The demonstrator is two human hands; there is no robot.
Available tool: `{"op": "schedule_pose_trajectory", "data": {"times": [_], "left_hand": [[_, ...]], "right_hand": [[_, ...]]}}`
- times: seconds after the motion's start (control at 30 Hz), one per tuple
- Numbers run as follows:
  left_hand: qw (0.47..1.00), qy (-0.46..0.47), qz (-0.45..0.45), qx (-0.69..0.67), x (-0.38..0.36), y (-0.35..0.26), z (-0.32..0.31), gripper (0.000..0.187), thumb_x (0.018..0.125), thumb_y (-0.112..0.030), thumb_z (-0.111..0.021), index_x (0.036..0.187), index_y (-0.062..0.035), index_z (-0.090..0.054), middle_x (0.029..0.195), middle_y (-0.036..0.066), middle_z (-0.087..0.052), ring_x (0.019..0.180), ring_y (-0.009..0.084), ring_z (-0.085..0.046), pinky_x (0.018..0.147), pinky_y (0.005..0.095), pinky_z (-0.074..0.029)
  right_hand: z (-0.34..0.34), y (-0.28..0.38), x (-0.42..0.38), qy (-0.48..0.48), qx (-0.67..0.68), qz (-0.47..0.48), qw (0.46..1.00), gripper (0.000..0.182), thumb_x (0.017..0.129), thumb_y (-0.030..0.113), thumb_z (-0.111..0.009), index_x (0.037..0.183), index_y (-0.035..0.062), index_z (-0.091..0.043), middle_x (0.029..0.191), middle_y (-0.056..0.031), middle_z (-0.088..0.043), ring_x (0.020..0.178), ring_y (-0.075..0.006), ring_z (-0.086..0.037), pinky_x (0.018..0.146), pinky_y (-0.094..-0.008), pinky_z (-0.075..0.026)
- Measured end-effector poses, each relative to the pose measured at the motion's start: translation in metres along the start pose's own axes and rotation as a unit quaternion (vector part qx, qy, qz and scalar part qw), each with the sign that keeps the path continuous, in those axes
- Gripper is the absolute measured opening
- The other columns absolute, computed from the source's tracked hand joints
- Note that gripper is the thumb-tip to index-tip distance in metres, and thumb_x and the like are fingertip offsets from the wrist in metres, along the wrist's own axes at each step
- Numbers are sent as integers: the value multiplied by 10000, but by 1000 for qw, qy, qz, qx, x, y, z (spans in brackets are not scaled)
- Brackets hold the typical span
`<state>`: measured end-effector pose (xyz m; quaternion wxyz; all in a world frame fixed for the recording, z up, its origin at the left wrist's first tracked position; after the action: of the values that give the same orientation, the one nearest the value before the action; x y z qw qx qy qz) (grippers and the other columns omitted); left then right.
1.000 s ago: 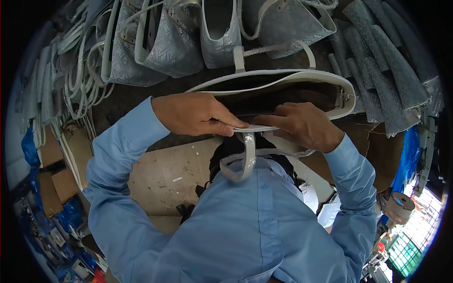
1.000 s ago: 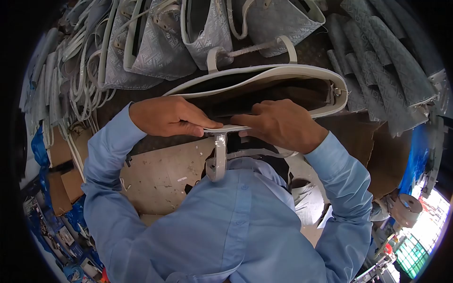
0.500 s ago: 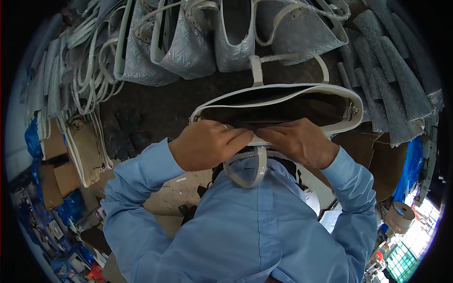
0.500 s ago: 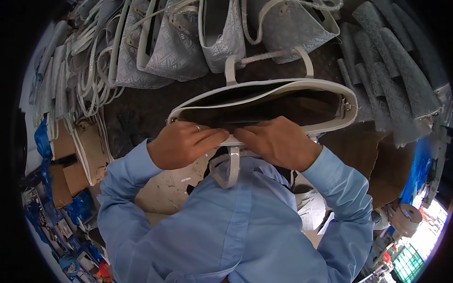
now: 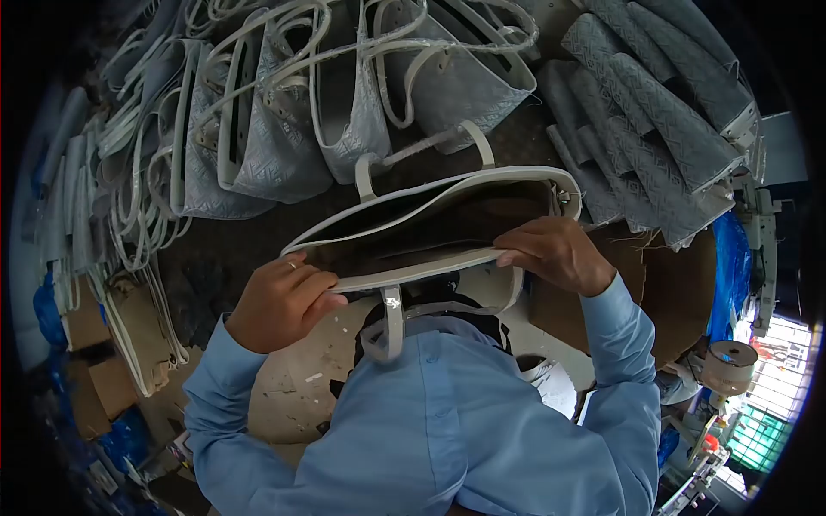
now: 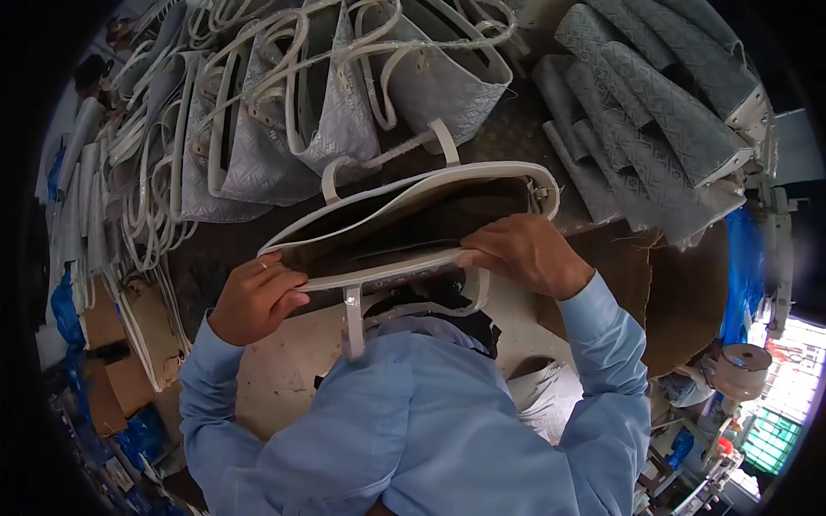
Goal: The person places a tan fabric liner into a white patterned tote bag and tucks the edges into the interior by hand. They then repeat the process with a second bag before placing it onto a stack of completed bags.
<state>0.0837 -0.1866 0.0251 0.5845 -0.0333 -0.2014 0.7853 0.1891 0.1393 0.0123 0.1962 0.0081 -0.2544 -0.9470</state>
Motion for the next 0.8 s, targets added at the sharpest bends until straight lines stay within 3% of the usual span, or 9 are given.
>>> {"op": "schedule_pose_trajectory", "data": {"times": [0.07,0.1,0.13,0.17,0.3,0.37,0.53,0.6,0.8], "left_hand": [[999,10,29,-31,14,-8,9,265,779,-145,-704,986,1,-626,859,86,-647,753,246,-630,799,370,-521],[998,-52,26,16,28,-12,11,307,778,-164,-707,1021,1,-620,966,104,-629,828,249,-623,824,371,-509],[992,-111,23,60,39,-13,12,348,778,-184,-710,1057,1,-613,1074,122,-610,903,252,-616,850,373,-498],[988,-102,17,111,50,-8,8,411,795,-217,-692,1124,3,-580,1169,129,-558,987,259,-586,876,378,-483],[974,-44,12,223,69,17,-24,559,852,-308,-626,1293,-4,-465,1329,139,-455,1164,277,-504,935,381,-449],[978,-39,27,202,69,22,-35,561,869,-311,-604,1311,-4,-444,1332,145,-456,1167,286,-506,937,382,-450],[979,-51,53,190,71,26,-43,495,919,-294,-549,1304,1,-451,1300,184,-498,990,318,-626,775,355,-548],[975,-57,39,211,70,27,-48,497,922,-317,-542,1295,1,-459,1284,179,-513,921,308,-655,704,333,-568],[955,-50,21,292,82,20,-52,527,918,-353,-539,1294,7,-455,1277,172,-525,816,265,-681,613,288,-569]], "right_hand": [[10,2,8,-43,60,-3,997,225,779,156,-710,943,7,-672,920,-153,-674,778,-314,-663,687,-378,-530],[10,2,16,-43,65,4,997,225,779,156,-710,943,7,-672,920,-153,-674,778,-314,-663,687,-378,-530],[12,4,30,-127,9,35,991,222,779,139,-707,951,8,-660,902,-151,-664,773,-315,-656,685,-381,-525],[11,4,40,-211,-46,61,975,221,780,123,-703,960,8,-648,885,-149,-655,768,-316,-648,683,-384,-521],[3,-14,75,-238,-120,162,950,224,773,91,-699,965,15,-613,849,-135,-624,771,-303,-627,681,-381,-514],[-2,-22,80,-161,-104,158,969,232,774,108,-698,962,28,-588,834,-124,-603,783,-296,-613,682,-375,-510],[-12,-37,86,-186,-112,204,955,211,794,157,-687,947,42,-598,823,-119,-611,755,-287,-620,677,-373,-511],[-17,-34,87,-203,-145,272,929,191,793,178,-695,889,58,-582,811,-109,-615,740,-271,-622,651,-372,-504],[-15,-31,96,-118,-89,182,972,241,813,257,-677,829,90,-505,736,-88,-615,681,-287,-624,592,-398,-487]]}}
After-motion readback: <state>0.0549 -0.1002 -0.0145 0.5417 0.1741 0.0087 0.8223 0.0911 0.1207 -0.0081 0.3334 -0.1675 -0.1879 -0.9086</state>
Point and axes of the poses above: each hand's wrist, its own x-axis towards the middle knuckle, its own z-axis out of the back of the hand, y = z × x, the point moved 2 cm from there along x, towards the middle knuckle
